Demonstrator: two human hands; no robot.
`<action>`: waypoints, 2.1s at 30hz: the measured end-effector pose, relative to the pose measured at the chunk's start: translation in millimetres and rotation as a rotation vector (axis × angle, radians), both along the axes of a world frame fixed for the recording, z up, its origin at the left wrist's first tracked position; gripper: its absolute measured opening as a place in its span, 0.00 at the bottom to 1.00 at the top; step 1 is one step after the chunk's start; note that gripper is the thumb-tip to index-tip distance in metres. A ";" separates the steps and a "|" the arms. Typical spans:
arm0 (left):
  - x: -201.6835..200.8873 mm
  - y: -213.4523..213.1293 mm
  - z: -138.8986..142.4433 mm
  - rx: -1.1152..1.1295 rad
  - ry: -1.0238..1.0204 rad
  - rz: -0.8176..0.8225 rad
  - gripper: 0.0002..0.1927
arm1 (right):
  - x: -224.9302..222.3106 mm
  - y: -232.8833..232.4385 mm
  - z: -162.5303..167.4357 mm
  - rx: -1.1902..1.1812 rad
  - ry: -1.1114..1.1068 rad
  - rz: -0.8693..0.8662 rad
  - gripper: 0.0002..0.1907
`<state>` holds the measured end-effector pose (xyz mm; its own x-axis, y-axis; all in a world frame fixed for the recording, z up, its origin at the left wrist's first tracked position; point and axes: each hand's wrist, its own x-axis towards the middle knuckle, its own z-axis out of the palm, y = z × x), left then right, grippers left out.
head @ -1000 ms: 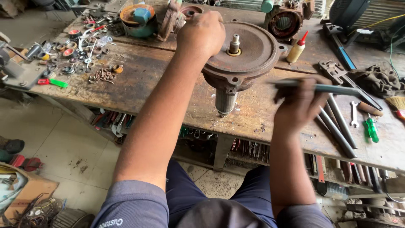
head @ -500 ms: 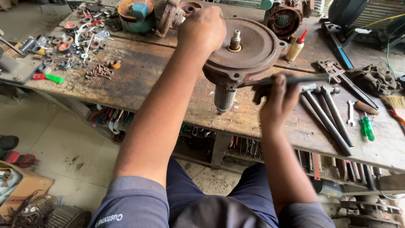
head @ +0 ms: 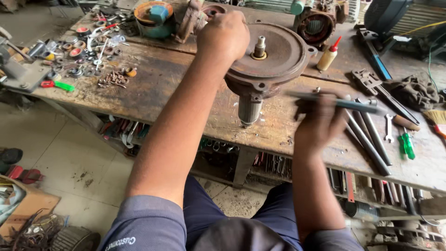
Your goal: The person works on a rusty water pump at a workbench. They apply liquid from a squeeze bottle onto the pump's central shaft, then hold the pump steady while tapping and prying around the housing with a metal punch rod, repositioning the pump as they work.
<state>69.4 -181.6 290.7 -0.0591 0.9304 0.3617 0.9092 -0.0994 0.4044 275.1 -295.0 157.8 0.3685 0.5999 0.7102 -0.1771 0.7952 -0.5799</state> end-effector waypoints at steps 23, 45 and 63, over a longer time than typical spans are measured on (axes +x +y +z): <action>-1.9 -4.0 -0.2 -0.025 0.052 0.002 0.14 | 28.7 -35.7 14.7 -0.191 0.022 0.206 0.11; -1.2 -0.1 6.6 -0.115 0.083 -0.004 0.16 | 5.9 -10.9 -70.9 0.073 -0.166 -0.079 0.15; -18.1 4.9 5.7 -0.101 -0.026 0.019 0.15 | -35.2 -15.4 -3.7 0.202 -0.437 -0.236 0.11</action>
